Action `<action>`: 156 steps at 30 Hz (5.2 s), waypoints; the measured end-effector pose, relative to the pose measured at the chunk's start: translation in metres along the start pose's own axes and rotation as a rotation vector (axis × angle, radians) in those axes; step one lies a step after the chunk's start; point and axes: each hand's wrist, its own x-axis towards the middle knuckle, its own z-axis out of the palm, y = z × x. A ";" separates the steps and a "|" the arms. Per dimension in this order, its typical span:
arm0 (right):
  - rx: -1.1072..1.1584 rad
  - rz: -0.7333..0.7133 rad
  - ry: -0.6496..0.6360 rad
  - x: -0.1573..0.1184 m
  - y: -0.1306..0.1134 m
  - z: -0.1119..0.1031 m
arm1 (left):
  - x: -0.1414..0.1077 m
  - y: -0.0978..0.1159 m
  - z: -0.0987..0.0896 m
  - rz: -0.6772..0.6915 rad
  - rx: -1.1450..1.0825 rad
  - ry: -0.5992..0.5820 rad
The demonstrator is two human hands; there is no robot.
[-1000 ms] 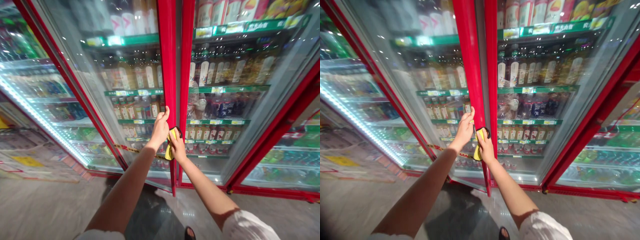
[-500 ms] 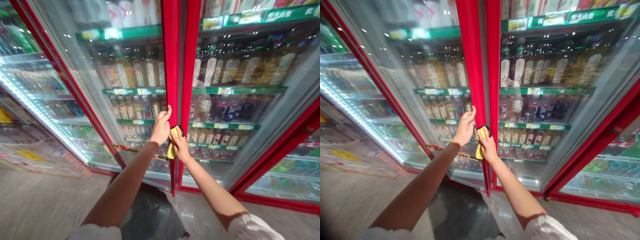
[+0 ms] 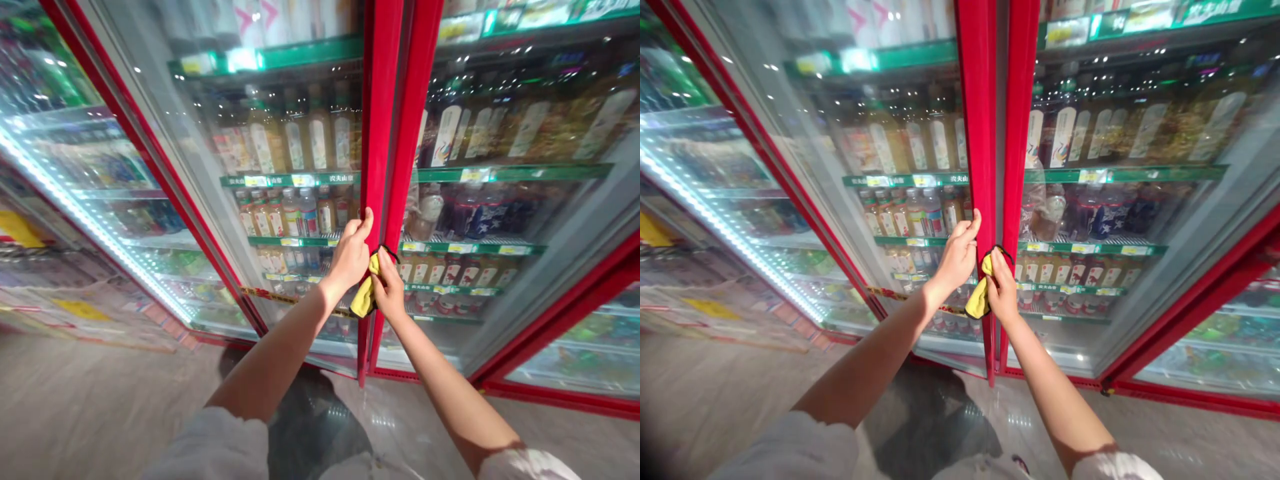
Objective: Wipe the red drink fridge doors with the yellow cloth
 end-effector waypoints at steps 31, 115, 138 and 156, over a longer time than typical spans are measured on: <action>-0.492 -0.179 0.130 0.129 -0.020 -0.036 | 0.044 -0.065 -0.032 0.367 0.715 -0.258; -1.071 -0.361 0.580 0.472 -0.179 -0.028 | 0.282 -0.111 -0.256 0.828 0.757 0.561; -1.104 -0.212 0.617 0.508 -0.170 -0.049 | 0.283 -0.113 -0.251 0.856 0.704 0.559; -0.994 -0.309 0.597 0.536 -0.189 0.004 | 0.281 -0.111 -0.250 0.840 0.716 0.565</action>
